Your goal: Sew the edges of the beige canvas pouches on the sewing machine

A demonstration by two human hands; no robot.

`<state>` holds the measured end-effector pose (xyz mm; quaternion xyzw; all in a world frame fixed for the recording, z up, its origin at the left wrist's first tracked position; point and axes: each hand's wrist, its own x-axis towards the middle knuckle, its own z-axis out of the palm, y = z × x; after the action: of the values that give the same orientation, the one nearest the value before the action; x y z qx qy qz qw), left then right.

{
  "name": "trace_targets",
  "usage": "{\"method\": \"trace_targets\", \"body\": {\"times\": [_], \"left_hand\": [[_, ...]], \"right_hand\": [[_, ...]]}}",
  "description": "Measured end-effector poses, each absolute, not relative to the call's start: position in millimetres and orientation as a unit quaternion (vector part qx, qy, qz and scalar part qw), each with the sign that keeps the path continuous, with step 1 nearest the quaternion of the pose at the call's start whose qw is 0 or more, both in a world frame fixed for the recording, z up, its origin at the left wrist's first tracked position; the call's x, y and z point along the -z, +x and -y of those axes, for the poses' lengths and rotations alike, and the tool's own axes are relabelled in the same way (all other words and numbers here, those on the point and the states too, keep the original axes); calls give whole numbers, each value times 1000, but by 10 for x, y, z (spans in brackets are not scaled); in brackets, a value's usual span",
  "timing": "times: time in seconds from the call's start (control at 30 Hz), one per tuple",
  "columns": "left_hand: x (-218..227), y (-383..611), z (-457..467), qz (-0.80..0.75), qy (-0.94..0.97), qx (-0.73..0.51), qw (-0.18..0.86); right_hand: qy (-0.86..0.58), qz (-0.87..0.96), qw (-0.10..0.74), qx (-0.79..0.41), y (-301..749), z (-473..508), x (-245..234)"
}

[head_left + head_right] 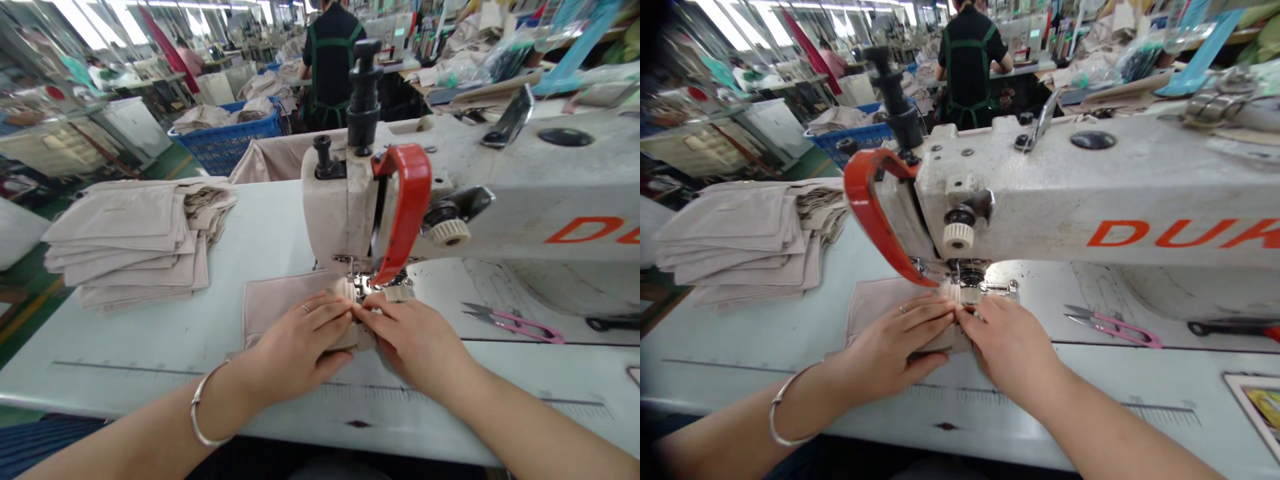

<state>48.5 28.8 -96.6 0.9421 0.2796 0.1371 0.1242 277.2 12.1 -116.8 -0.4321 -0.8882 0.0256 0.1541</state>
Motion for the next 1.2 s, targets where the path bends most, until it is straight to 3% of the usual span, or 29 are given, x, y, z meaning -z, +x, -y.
{"method": "trace_targets", "body": {"times": [0.27,0.53,1.03,1.2], "left_hand": [[958,460,-576,-247,950,-140,133],[954,582,-301,-388,898,-163,129],[1031,458,-649,-260,945,-155,120],[1064,411,-815,-230,948,-176,127]], "right_hand": [[-476,866,149,-40,2718,-184,1155],[-474,847,219,-102,2760,-168,1142],[-488,859,131,-76,2678,-138,1167],[-488,844,206,-84,2708,-155,1162]]}}
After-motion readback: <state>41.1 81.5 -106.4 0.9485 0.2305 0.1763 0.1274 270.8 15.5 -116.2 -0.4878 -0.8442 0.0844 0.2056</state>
